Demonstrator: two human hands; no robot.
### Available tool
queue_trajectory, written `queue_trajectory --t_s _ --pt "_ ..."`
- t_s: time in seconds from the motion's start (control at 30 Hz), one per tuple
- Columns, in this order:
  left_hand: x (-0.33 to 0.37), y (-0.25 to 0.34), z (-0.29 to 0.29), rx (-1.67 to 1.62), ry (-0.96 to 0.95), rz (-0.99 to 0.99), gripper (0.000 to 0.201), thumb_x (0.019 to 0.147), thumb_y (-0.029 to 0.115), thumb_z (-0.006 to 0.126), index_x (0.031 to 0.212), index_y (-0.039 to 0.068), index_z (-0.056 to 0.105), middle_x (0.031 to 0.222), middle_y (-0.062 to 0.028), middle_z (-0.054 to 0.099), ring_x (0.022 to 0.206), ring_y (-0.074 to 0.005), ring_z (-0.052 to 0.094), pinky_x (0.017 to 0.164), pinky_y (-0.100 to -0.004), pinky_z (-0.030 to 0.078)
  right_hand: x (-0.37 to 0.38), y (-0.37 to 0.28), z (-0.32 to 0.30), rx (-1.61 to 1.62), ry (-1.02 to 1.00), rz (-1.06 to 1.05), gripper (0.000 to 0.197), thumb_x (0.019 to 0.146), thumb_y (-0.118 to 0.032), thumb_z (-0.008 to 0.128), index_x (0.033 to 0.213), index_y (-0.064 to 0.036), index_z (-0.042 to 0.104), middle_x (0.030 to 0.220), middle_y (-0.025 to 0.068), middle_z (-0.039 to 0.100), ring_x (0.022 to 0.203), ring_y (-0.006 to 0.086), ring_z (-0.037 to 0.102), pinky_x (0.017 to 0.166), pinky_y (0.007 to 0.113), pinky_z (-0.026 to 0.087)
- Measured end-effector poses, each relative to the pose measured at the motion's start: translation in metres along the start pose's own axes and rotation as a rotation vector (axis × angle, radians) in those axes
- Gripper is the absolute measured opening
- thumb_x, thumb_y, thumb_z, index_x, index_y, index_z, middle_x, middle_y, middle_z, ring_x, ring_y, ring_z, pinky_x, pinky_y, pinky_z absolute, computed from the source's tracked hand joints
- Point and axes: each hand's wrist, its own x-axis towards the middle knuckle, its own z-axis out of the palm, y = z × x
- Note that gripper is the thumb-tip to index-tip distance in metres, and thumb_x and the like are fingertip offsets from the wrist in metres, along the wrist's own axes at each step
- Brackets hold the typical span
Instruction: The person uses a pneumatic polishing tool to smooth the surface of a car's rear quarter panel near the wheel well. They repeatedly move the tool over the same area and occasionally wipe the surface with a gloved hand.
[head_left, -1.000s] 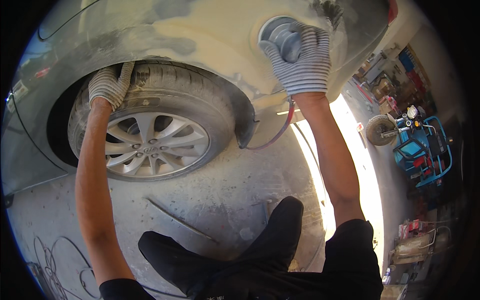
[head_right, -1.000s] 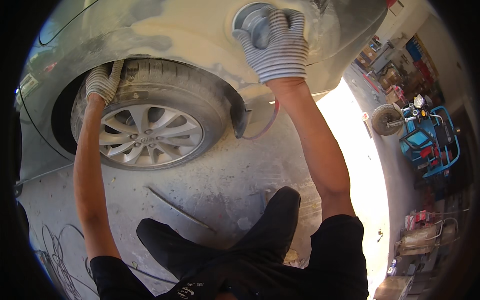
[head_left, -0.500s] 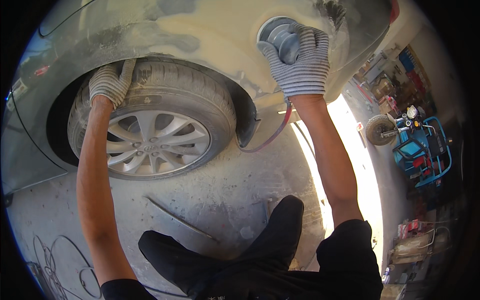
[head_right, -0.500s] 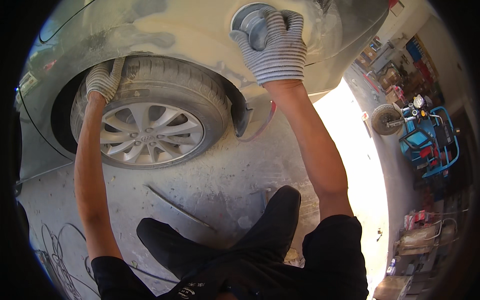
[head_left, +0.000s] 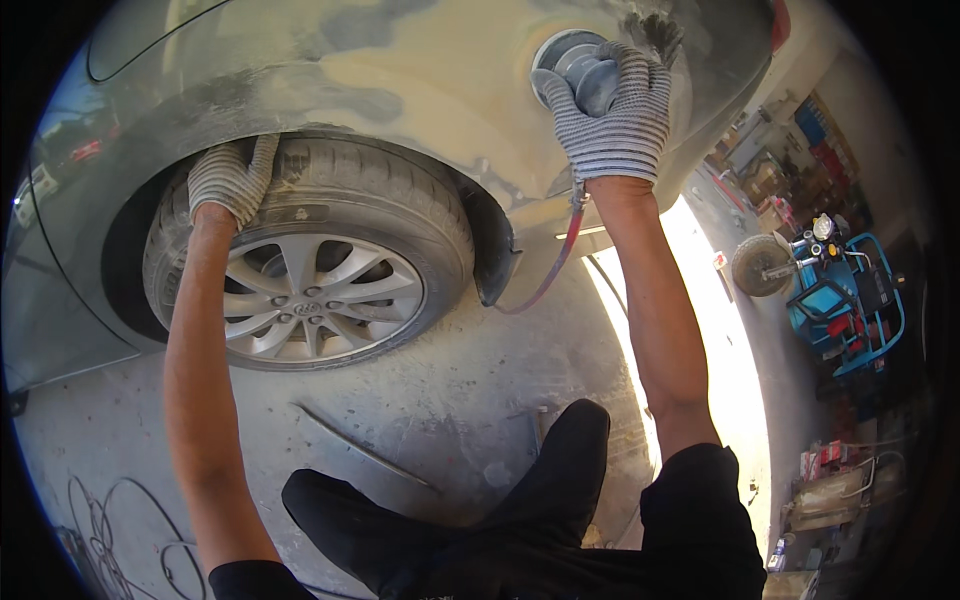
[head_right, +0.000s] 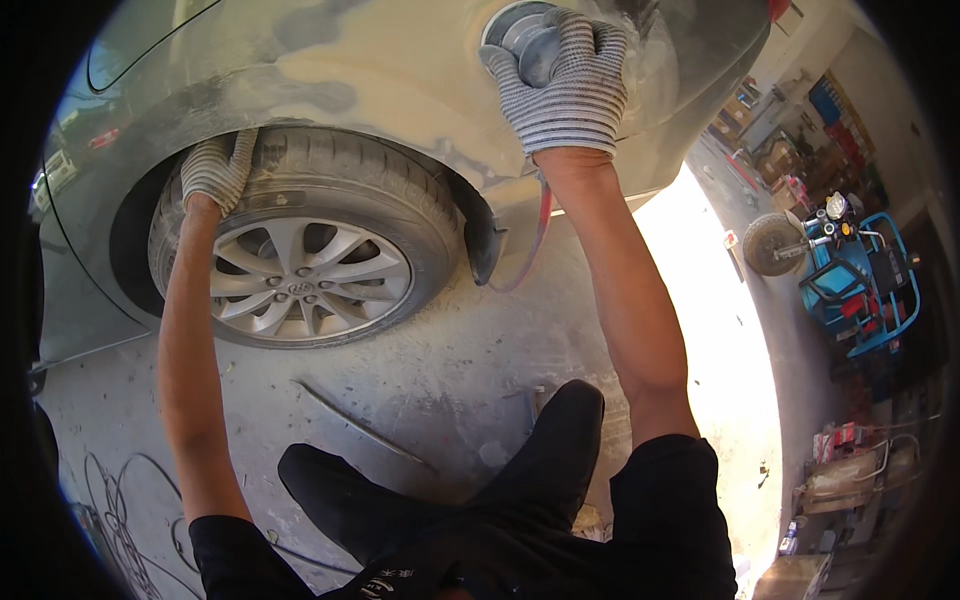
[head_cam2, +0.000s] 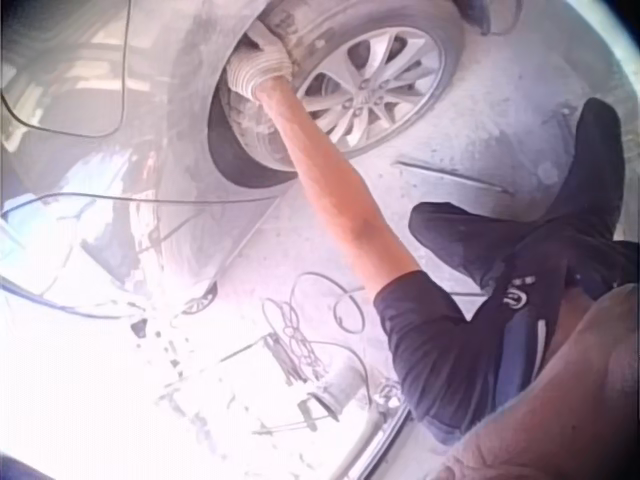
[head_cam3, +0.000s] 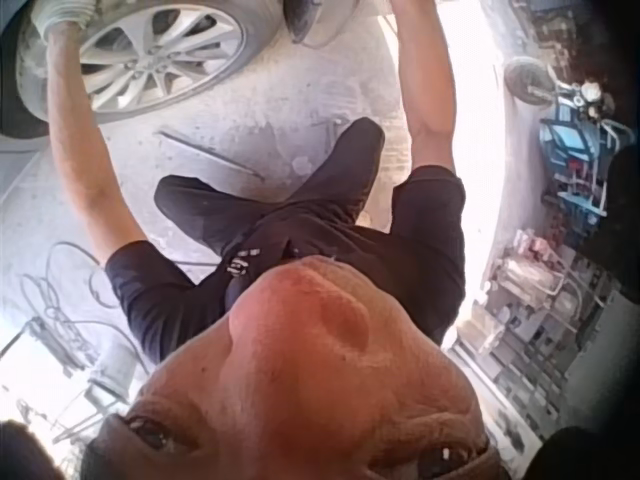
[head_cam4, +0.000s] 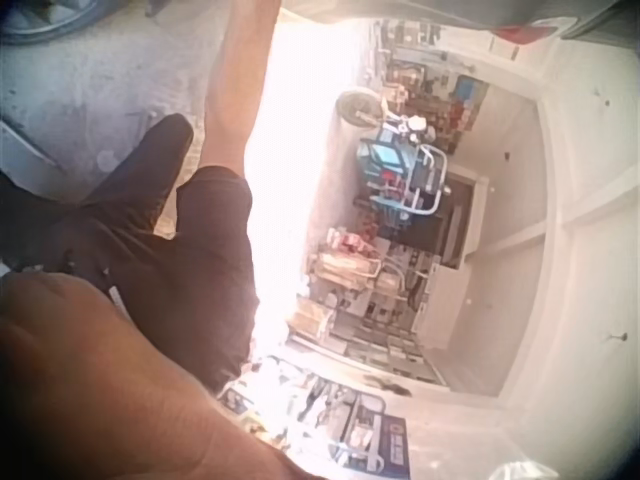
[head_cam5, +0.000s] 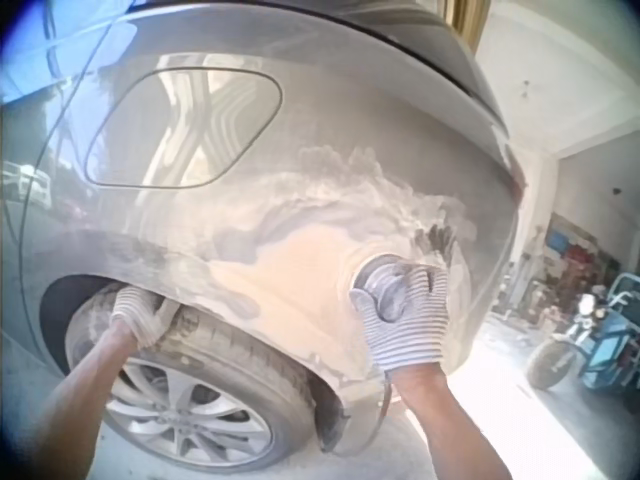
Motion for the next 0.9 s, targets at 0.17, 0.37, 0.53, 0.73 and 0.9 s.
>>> queue_trajectory --t_s 0.17,0.37,0.53,0.73,0.9 --pt "0.001 -0.005 0.0 0.048 -0.004 0.008 0.076 0.1 0.069 0.04 0.144 0.01 0.059 0.142 -0.0242 0.06 0.13 -0.0435 0.057 0.108 -0.0481 0.046 -0.015 -0.014 0.004 -0.074 0.015 -0.266 0.071 0.073 -0.049 0.091 0.117 0.0008 0.065 0.12 0.0221 0.058 0.1 0.0393 0.067 0.086 0.046 0.058" --pt "-0.001 0.006 -0.008 -0.005 -0.075 -0.025 0.078 0.1 0.068 0.042 0.143 0.006 0.059 0.143 -0.026 0.059 0.133 -0.0456 0.053 0.109 -0.0485 0.044 0.006 -0.005 0.003 -0.076 0.107 -0.159 0.067 0.075 -0.047 0.089 0.116 0.0007 0.066 0.122 0.0205 0.056 0.097 0.0392 0.069 0.081 0.047 0.061" --pt "-0.003 0.008 -0.009 -0.01 -0.034 0.008 0.069 0.101 0.064 0.042 0.139 0.011 0.064 0.14 -0.0228 0.062 0.127 -0.0435 0.058 0.107 -0.0488 0.047 -0.002 -0.023 0.002 -0.002 -0.011 -0.25 0.067 0.075 -0.047 0.09 0.115 -0.0004 0.065 0.12 0.0219 0.058 0.103 0.0409 0.065 0.088 0.048 0.057" --pt "-0.003 0.005 -0.012 0.018 -0.027 0.036 0.065 0.102 0.061 0.043 0.138 0.01 0.065 0.139 -0.0236 0.063 0.126 -0.0437 0.059 0.106 -0.0491 0.048 0.005 -0.044 -0.003 -0.014 -0.014 -0.264 0.067 0.076 -0.046 0.089 0.117 0.001 0.066 0.121 0.0212 0.057 0.105 0.0394 0.064 0.09 0.046 0.057" --pt "-0.002 0.002 -0.008 -0.024 -0.02 0.036 0.066 0.102 0.06 0.043 0.138 0.01 0.064 0.139 -0.0245 0.062 0.126 -0.0439 0.059 0.106 -0.0492 0.048 0.016 -0.036 0.002 -0.041 0.045 -0.323 0.062 0.074 -0.043 0.09 0.118 -0.0053 0.066 0.122 0.0185 0.055 0.093 0.0381 0.069 0.079 0.047 0.061"
